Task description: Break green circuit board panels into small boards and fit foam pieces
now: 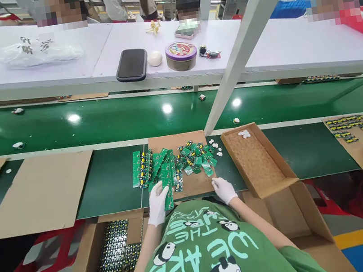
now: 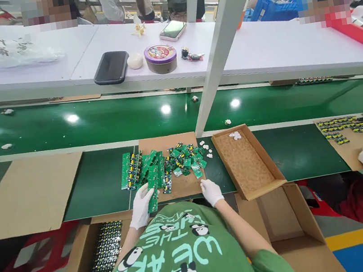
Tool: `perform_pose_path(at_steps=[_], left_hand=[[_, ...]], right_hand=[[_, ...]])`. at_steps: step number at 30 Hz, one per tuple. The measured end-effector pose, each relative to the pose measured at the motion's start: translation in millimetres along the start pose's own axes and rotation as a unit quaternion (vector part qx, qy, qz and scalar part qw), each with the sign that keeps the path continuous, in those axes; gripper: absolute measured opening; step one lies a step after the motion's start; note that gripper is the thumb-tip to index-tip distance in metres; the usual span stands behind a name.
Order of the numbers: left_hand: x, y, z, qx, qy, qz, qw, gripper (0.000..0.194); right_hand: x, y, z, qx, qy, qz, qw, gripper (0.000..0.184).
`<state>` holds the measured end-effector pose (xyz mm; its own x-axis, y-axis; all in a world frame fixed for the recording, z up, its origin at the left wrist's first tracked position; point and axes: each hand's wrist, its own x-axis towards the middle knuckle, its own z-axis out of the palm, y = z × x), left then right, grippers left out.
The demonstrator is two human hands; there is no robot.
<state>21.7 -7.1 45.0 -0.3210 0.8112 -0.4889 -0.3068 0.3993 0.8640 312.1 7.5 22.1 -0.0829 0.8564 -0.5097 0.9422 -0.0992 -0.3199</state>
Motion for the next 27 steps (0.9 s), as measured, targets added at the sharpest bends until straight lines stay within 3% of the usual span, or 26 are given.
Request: perform_pose_path(at_steps=[2,4,8,11,15,18,22,24,27], left_hand=[[0.7,0.0,4.3,0.019,-0.013,0.016,1.000,0.052],[2.1,2.0,10.1,0.028,-0.026,0.027,0.999,0.050],[3.6,13.4,26.7,0.069,-0.110,0.049,0.990,0.050],[6.1,22.7,39.6,0.118,-0.194,0.058,0.972,0.052],[14.2,26.4,48.3,0.185,-0.179,0.049,0.965,0.053],[18.6,22.2,49.8,0.223,-0.183,0.028,0.957,0.041],[18.7,13.5,50.8,0.247,-0.166,0.002,0.955,0.043],[18.1,11.4,49.7,0.249,-0.154,-0.007,0.956,0.043],[17.5,12.9,46.6,0.239,-0.152,-0.005,0.959,0.043]], right_hand=[[-4.2,13.3,-6.2,0.024,0.001,0.012,1.000,0.036],[-1.6,9.1,-13.1,0.061,0.013,0.008,0.998,0.041],[25.3,-36.0,-30.4,0.187,0.048,-0.053,0.980,0.052],[56.5,-70.1,-43.5,0.274,0.029,-0.105,0.955,0.055],[81.9,-88.3,-54.4,0.320,0.037,-0.124,0.939,0.051],[82.8,-91.4,-54.9,0.316,0.086,-0.127,0.936,0.044],[83.4,-95.5,-52.8,0.284,0.129,-0.144,0.939,0.032],[89.2,-96.2,-53.8,0.273,0.133,-0.152,0.940,0.038],[100.6,-94.6,-55.8,0.268,0.135,-0.153,0.942,0.064]])
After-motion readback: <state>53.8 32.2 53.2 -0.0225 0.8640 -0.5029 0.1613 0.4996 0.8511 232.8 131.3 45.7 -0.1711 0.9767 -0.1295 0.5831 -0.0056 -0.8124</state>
